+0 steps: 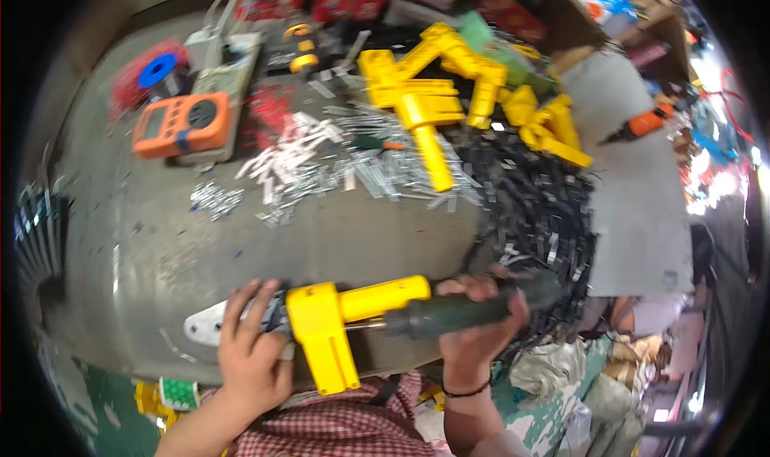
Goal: The person assembles hardware components into a yellow plastic electronic housing by connecting metal plates and circuit boards with wires using a soldering iron and heat press tool, then secures them with screws using an electric screwdriver.
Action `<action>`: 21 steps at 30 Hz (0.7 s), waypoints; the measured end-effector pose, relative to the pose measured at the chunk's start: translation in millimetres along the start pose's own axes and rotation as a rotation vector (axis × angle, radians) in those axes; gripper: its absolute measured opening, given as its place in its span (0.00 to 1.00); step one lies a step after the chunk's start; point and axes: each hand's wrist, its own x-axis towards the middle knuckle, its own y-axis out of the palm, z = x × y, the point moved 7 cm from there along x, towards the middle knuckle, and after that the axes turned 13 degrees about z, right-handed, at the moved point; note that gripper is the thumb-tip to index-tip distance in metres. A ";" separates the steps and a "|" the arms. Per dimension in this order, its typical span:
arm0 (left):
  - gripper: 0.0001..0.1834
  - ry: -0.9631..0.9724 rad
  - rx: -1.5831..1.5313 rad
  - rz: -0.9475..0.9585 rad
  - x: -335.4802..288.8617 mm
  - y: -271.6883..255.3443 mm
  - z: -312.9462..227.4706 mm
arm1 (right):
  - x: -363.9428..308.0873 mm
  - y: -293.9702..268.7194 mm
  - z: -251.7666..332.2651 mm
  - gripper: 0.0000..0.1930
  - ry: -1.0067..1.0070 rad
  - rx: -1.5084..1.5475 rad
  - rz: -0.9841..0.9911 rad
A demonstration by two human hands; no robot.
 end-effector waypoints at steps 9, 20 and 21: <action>0.42 -0.065 0.121 0.332 13.8 1.5 7.9 | 139.7 48.2 183.9 0.14 -0.507 -2.647 -0.124; 0.30 -0.786 -0.468 0.071 -67.6 -62.3 113.3 | 114.1 58.1 36.2 0.10 -0.306 -1.858 0.484; 0.29 -0.735 -0.571 -0.193 -98.3 -101.8 92.8 | 88.0 68.0 -14.3 0.08 0.008 -1.680 0.665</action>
